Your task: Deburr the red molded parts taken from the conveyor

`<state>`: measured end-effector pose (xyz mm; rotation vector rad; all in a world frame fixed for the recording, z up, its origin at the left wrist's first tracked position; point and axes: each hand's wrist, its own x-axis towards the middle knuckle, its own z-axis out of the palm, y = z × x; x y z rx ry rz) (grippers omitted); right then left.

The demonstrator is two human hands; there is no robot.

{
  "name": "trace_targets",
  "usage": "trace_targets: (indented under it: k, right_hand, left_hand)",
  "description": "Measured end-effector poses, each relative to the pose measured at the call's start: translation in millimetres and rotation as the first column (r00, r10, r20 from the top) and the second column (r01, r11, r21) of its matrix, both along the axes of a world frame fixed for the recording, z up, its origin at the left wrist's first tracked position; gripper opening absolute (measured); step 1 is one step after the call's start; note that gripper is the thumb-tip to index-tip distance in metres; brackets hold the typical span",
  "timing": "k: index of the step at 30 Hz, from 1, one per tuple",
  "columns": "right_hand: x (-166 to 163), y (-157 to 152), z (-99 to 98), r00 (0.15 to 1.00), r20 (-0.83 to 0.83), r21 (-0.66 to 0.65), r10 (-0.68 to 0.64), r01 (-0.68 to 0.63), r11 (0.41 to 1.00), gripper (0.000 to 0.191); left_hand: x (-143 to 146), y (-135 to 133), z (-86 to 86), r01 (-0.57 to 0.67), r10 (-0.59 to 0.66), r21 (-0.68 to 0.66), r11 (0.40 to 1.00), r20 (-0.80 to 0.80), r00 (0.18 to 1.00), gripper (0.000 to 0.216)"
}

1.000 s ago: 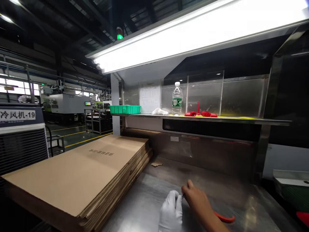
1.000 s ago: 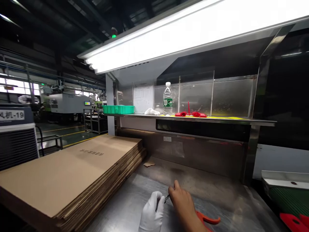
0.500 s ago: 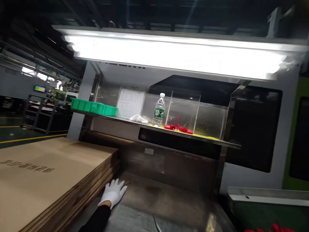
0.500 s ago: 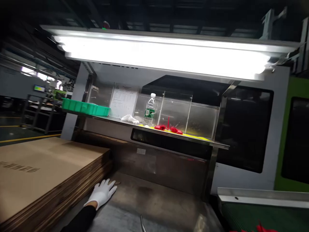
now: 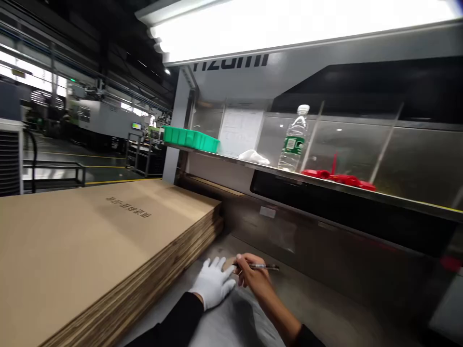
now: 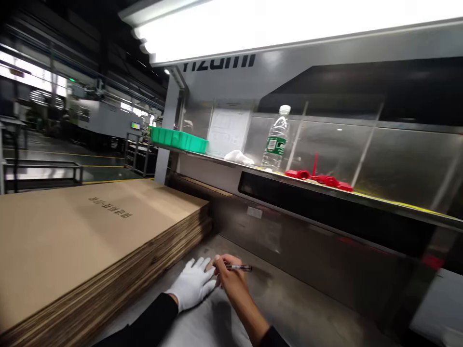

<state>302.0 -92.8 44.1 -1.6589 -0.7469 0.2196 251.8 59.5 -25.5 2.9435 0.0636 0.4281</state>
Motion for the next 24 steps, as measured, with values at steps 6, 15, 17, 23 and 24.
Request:
trace_targets:
  k: [6,15,17,23,24]
  right_hand:
    - [81,90,-60.8,0.976,0.009,-0.059,-0.217,0.217,0.974,0.041]
    - [99,77,-89.5,0.914,0.138,0.018,-0.381,0.383,0.924,0.036]
    - [97,79,-88.7,0.913,0.166,0.005,-0.373,0.377,0.926,0.035]
    - [93,88,-90.0,0.908,0.235,-0.085,-0.348,0.376,0.923,0.032]
    - [93,88,-91.0,0.908,0.237,-0.099,-0.345,0.376,0.921,0.032]
  left_hand:
    - [6,14,-9.2,0.058,-0.058,-0.026,0.998,0.010,0.998,0.068]
    - [5,17,-3.3,0.057,-0.062,-0.072,0.996,-0.064,0.996,0.065]
    - [5,16,-2.0,0.062,-0.067,-0.063,0.996,-0.073,0.995,0.066]
    - [5,17,-2.5,0.058,-0.061,-0.042,0.997,-0.060,0.996,0.066]
    - [5,17,-3.0,0.060,-0.063,-0.042,0.997,-0.059,0.996,0.066]
